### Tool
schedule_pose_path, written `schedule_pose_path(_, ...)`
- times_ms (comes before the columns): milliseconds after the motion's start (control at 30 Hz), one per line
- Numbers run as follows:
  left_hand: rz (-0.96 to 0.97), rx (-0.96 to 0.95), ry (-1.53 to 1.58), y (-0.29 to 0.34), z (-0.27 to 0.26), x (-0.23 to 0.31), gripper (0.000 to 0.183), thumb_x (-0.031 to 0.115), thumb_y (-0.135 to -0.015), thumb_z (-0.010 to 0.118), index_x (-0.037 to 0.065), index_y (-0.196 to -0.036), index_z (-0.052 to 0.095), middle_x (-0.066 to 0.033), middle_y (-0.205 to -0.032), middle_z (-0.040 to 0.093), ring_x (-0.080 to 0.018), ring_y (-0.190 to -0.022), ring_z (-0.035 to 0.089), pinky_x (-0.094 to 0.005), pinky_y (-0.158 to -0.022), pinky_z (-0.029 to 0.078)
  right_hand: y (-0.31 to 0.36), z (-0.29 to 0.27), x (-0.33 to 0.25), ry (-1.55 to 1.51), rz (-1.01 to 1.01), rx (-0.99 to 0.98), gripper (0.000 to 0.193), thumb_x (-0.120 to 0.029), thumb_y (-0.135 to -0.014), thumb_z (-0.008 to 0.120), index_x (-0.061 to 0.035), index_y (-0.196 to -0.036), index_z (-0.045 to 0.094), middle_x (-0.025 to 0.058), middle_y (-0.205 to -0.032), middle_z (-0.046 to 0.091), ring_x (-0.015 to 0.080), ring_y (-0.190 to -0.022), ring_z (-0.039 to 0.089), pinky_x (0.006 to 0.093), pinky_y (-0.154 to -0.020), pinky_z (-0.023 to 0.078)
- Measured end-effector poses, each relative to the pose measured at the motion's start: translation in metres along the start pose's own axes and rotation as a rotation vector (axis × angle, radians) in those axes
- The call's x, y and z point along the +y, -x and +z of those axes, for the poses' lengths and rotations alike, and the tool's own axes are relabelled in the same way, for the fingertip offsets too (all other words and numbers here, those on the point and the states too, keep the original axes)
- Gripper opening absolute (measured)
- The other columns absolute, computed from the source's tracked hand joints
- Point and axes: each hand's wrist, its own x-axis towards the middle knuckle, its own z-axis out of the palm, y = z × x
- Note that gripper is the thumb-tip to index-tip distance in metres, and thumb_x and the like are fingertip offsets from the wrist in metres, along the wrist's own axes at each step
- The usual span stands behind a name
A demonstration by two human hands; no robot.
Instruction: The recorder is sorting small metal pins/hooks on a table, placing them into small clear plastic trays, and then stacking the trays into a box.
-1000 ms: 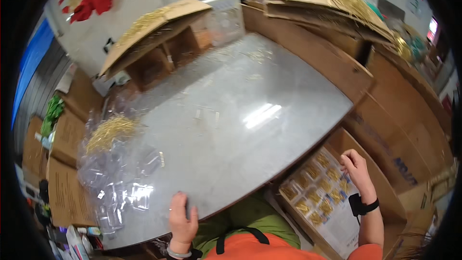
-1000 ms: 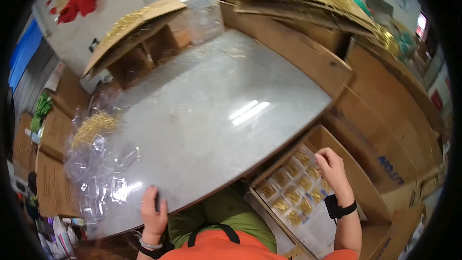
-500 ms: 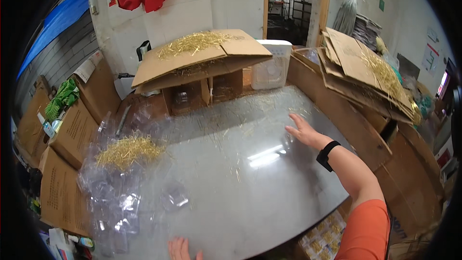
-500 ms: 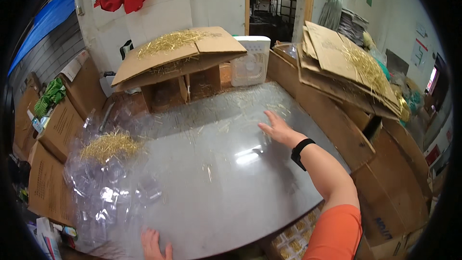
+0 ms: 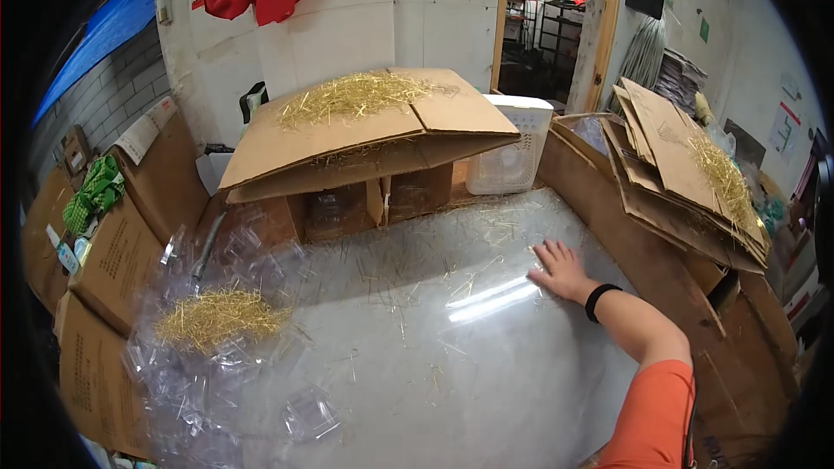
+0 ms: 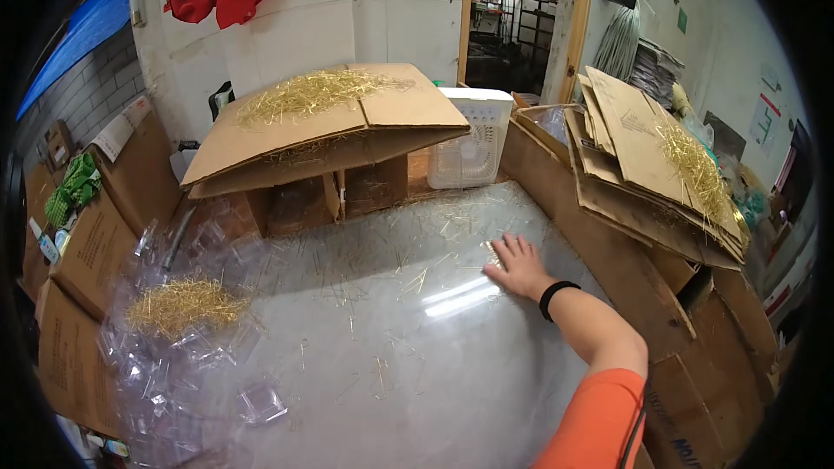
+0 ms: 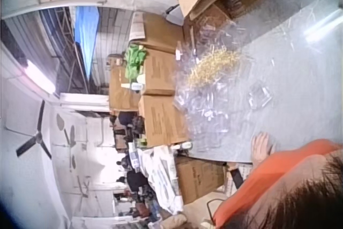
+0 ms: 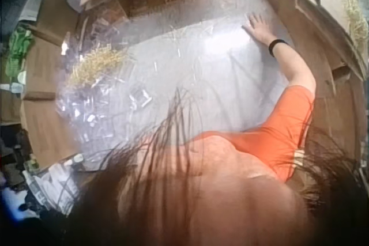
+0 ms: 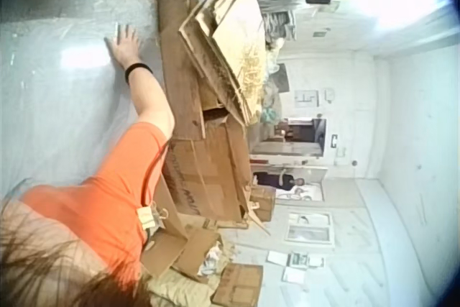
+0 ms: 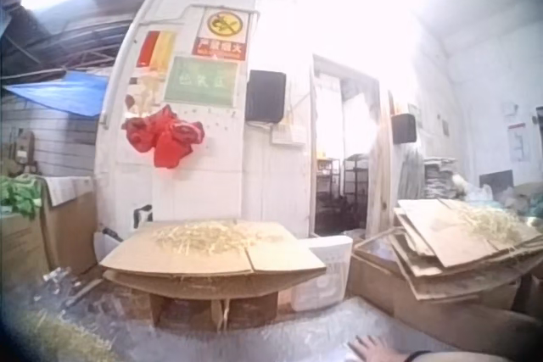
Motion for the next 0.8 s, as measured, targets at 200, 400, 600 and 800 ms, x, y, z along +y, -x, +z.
schedule_pose_path(200,-0.010,-0.022,-0.016,-0.001,-0.003,0.005,0.047,0.013,-0.085,0.079,-0.005,-0.125,0.064,-0.0211,-0.131,0.064,-0.0392,-0.127,0.059,-0.0550,-0.112,0.044,0.056,0.000,-0.112,-0.231,-0.476,-0.166,0.083,-0.066,-0.099,0.046,-0.0109,-0.159,0.035,0.0226,-0.167,0.023,0.0458,-0.155,0.017,0.0595,-0.125,0.013)
schedule_pose_path(400,-0.009,-0.041,-0.009,-0.002,-0.004,0.003,0.046,0.012,-0.084,0.079,-0.005,-0.125,0.064,-0.0217,-0.131,0.064,-0.0395,-0.128,0.058,-0.0552,-0.113,0.044,-0.027,-0.019,-0.119,-0.355,-0.460,0.050,0.075,-0.057,-0.101,0.051,-0.0068,-0.156,0.038,0.0242,-0.163,0.032,0.0474,-0.149,0.028,0.0549,-0.124,0.022)
schedule_pose_path(600,-0.022,-0.059,-0.007,0.003,-0.002,-0.002,0.046,0.014,-0.084,0.079,-0.005,-0.124,0.064,-0.0220,-0.131,0.063,-0.0398,-0.128,0.058,-0.0556,-0.112,0.043,-0.159,-0.024,-0.052,-0.103,0.283,0.090,0.087,-0.062,-0.095,0.058,-0.0083,-0.159,0.033,0.0240,-0.166,0.025,0.0464,-0.152,0.025,0.0552,-0.123,0.026)
schedule_pose_path(800,-0.041,-0.057,-0.031,0.003,-0.001,0.000,0.047,0.015,-0.085,0.079,-0.004,-0.125,0.064,-0.0221,-0.131,0.063,-0.0401,-0.128,0.057,-0.0559,-0.112,0.043,-0.187,-0.013,-0.059,-0.090,0.461,-0.132,0.096,-0.077,-0.095,0.043,-0.0133,-0.164,0.023,0.0213,-0.171,0.013,0.0448,-0.157,0.010,0.0623,-0.124,0.013)
